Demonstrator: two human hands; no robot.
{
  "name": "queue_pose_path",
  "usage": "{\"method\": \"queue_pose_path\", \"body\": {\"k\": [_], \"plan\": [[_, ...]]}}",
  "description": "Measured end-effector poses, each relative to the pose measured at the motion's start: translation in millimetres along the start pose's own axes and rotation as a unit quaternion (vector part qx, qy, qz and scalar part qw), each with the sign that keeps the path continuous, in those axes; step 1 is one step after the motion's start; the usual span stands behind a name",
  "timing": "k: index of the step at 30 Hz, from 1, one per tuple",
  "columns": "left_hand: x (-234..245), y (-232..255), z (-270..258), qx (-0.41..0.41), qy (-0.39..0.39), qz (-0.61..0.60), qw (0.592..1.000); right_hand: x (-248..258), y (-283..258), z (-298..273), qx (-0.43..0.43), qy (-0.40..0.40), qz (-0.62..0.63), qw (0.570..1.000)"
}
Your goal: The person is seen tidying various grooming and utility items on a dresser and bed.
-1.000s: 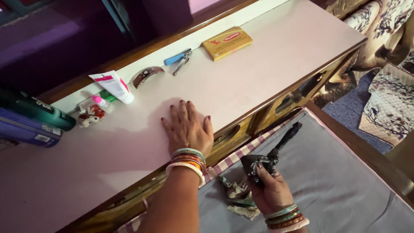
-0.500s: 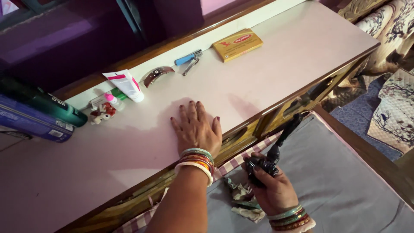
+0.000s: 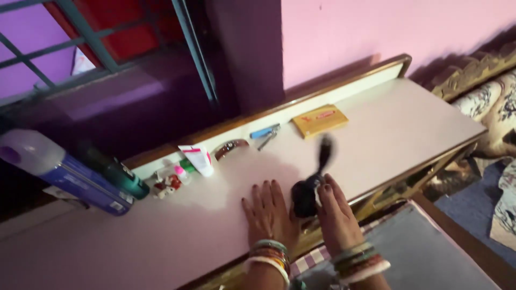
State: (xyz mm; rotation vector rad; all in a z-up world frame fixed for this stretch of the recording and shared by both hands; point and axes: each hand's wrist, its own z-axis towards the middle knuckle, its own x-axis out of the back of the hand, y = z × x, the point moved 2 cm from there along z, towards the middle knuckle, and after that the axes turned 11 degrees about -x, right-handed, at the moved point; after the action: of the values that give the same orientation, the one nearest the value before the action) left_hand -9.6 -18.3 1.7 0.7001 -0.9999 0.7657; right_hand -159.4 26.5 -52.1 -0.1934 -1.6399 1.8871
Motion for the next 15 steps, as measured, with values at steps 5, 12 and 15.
{"method": "queue_pose_path", "body": {"k": [5, 12, 15], "plan": [[0, 0, -5, 0.011, -0.004, -0.028, 1.000, -14, -5, 44, -0.075, 0.159, -0.158, 0.972], [-5, -2, -3, -0.013, -0.013, -0.036, 0.999, -30, -49, 34, -0.066, 0.182, -0.149, 0.970], [-10, -2, -5, -0.018, 0.009, -0.045, 0.999, -28, -44, 32, -0.031, 0.227, -0.116, 0.967]]}}
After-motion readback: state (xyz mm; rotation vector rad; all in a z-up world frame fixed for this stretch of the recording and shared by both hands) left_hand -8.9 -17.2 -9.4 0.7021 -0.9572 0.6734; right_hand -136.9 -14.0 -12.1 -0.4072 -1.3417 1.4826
